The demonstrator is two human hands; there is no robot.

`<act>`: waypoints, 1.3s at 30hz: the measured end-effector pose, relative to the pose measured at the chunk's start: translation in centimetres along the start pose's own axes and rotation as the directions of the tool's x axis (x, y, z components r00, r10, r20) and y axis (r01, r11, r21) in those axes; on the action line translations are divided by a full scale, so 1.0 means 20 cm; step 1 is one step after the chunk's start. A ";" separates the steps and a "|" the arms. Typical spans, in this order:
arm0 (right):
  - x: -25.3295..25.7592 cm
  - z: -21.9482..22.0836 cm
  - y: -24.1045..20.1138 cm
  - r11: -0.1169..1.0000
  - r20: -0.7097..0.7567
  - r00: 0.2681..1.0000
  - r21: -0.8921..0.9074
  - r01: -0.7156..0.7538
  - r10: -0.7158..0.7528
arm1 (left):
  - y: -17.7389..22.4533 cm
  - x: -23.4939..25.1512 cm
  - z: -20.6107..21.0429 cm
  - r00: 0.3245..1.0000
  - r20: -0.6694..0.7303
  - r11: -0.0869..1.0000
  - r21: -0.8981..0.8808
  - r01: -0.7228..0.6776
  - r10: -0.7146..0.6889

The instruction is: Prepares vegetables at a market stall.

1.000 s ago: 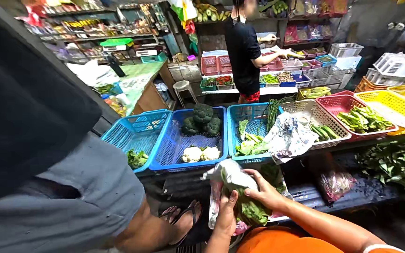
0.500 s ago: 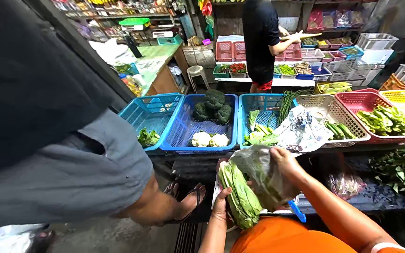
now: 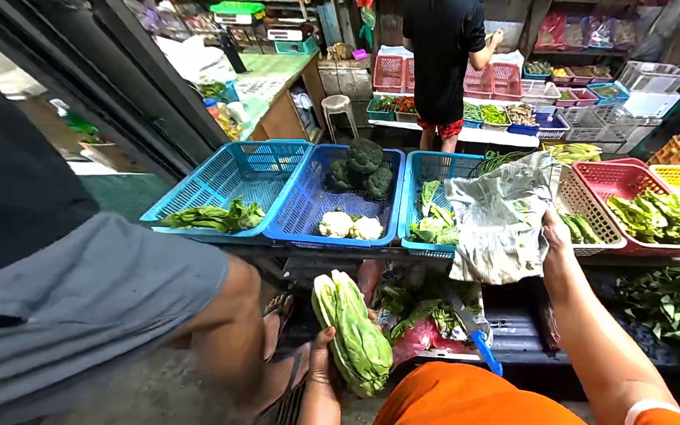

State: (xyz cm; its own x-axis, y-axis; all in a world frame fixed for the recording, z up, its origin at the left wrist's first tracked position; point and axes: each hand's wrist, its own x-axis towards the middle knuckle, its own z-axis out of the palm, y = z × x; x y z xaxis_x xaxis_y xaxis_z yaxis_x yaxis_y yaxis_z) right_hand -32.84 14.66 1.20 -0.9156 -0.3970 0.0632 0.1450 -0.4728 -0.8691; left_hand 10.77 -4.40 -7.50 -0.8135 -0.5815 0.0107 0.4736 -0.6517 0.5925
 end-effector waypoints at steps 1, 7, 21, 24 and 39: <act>0.05 -0.03 0.02 1.000 -0.060 0.998 -0.016 0.010 -0.011 | 0.00 0.00 0.01 1.000 -0.005 1.000 -0.003 0.002 -0.002; 0.27 -0.29 0.15 0.928 -0.375 0.926 -0.329 -0.173 0.040 | -0.04 0.02 0.04 0.999 -0.043 0.988 0.156 0.005 0.002; -0.78 0.00 0.71 0.656 0.471 0.685 -0.755 -0.014 0.556 | -0.53 0.29 0.02 0.858 -0.501 0.762 0.509 0.400 -0.115; -0.84 0.05 0.96 0.594 0.369 0.516 -0.707 -0.383 0.773 | -0.66 0.36 0.00 0.809 -0.577 0.652 0.572 0.497 -0.111; -0.51 0.03 1.02 0.565 0.437 0.370 -0.512 -0.647 0.820 | -0.45 0.48 -0.14 0.752 -0.659 0.576 0.625 0.526 0.029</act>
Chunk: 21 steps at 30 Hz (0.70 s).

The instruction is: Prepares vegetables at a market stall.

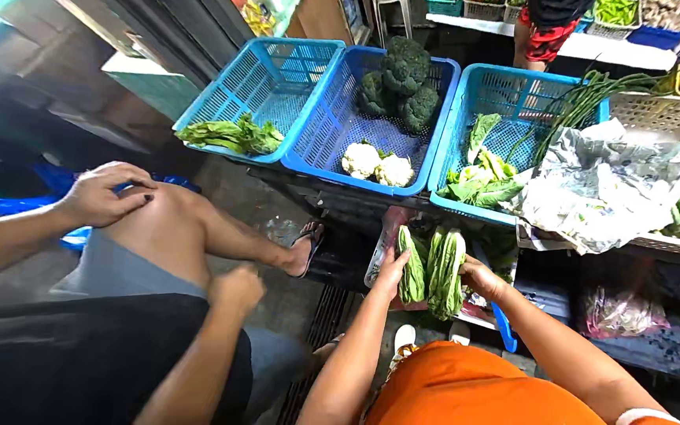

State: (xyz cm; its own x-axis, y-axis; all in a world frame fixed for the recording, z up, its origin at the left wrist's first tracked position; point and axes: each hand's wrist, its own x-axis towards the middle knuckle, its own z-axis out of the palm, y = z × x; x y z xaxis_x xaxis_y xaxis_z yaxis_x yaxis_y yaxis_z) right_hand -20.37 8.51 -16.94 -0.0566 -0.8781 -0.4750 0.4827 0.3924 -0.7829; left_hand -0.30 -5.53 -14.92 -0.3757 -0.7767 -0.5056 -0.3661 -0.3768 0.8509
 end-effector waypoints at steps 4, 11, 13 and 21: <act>0.05 0.06 -0.03 0.948 -0.097 0.994 -0.317 0.015 -0.048 | 0.07 0.00 0.10 0.993 -0.031 0.969 0.226 -0.101 0.111; 0.03 0.16 0.06 0.744 -0.040 0.997 -0.668 0.023 -0.067 | 0.03 0.04 0.21 0.998 -0.036 0.962 0.272 -0.033 0.044; 0.03 0.10 0.08 0.738 -0.119 0.993 -0.670 -0.078 -0.003 | 0.01 0.06 0.15 0.996 -0.089 0.972 0.235 0.006 0.016; -0.15 -0.23 0.35 0.225 -0.549 0.836 -0.811 -0.540 0.029 | 0.02 -0.01 -0.10 0.987 -0.071 0.982 -0.139 0.130 -0.141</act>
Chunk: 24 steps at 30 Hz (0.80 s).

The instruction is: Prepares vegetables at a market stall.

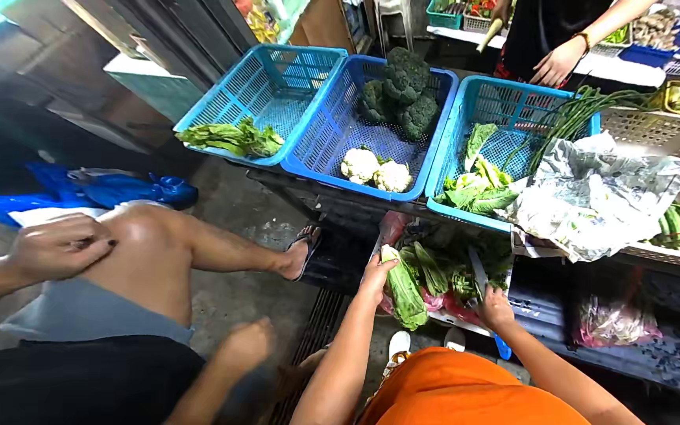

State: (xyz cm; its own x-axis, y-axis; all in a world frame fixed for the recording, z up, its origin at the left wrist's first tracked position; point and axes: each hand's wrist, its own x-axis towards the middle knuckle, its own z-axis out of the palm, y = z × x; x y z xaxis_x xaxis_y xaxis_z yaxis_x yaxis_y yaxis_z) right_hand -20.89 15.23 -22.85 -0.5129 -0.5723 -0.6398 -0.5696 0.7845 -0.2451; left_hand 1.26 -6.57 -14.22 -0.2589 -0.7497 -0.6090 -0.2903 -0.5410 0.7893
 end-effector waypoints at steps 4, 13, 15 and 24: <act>-0.01 0.20 0.16 0.989 0.015 1.000 -0.150 -0.007 0.009 | -0.02 -0.09 -0.09 0.987 0.159 0.963 -0.267 0.025 0.018; -0.09 0.07 0.10 0.978 0.020 0.980 0.056 -0.201 0.200 | 0.09 -0.24 -0.15 0.958 0.163 0.961 -0.180 -0.208 0.237; -0.13 0.00 0.09 0.956 0.023 0.961 0.100 -0.276 0.275 | 0.10 -0.22 -0.18 0.948 0.168 0.959 0.033 -0.281 0.271; -0.49 -0.17 -0.12 0.959 -0.024 0.962 0.073 0.274 -0.273 | -0.03 -0.19 -0.15 0.929 0.305 0.766 0.541 -0.348 0.207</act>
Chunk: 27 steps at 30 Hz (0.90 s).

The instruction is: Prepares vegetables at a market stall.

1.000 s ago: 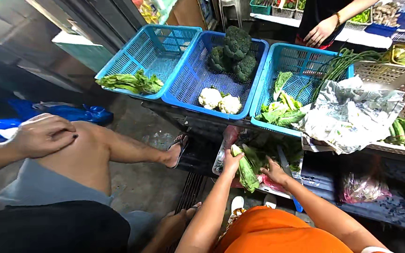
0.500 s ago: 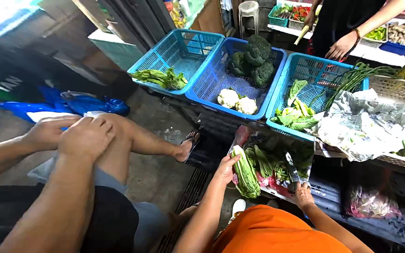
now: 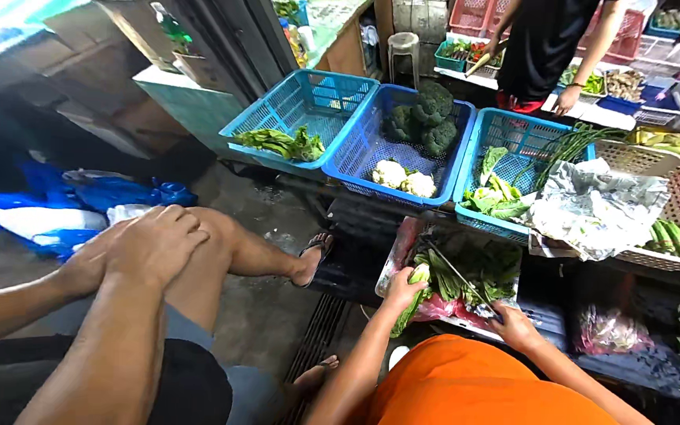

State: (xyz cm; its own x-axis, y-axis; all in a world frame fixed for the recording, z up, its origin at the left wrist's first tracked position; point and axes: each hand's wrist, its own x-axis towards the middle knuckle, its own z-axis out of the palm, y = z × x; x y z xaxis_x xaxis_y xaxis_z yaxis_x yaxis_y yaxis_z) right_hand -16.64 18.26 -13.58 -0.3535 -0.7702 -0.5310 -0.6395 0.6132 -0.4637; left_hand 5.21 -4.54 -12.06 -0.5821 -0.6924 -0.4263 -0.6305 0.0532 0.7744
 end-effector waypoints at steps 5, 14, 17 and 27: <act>-0.01 -0.07 -0.30 0.990 -0.076 0.987 0.000 0.144 -0.144 | 0.12 -0.02 0.12 0.994 0.109 0.998 0.068 -0.012 0.004; 0.03 -0.15 -0.34 0.987 -0.199 0.966 -0.034 0.160 -0.163 | 0.38 -0.07 0.15 0.982 0.190 0.989 0.141 -0.037 0.009; 0.04 -0.13 -0.23 0.995 -0.167 0.981 0.013 0.100 -0.097 | 0.36 -0.03 0.16 0.980 0.187 0.989 0.115 -0.092 0.070; 0.03 0.17 0.51 0.879 0.054 0.913 0.254 -0.403 0.403 | 0.33 0.06 0.01 0.955 0.023 0.950 -0.111 -0.292 0.296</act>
State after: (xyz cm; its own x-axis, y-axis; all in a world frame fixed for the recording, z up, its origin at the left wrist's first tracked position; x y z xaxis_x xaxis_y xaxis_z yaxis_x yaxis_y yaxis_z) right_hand -21.02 24.60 -21.15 -0.5442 -0.4468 -0.7101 -0.2467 0.8942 -0.3736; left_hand 0.26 -4.99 -7.60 -0.7542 -0.6290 -0.1885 -0.3719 0.1725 0.9121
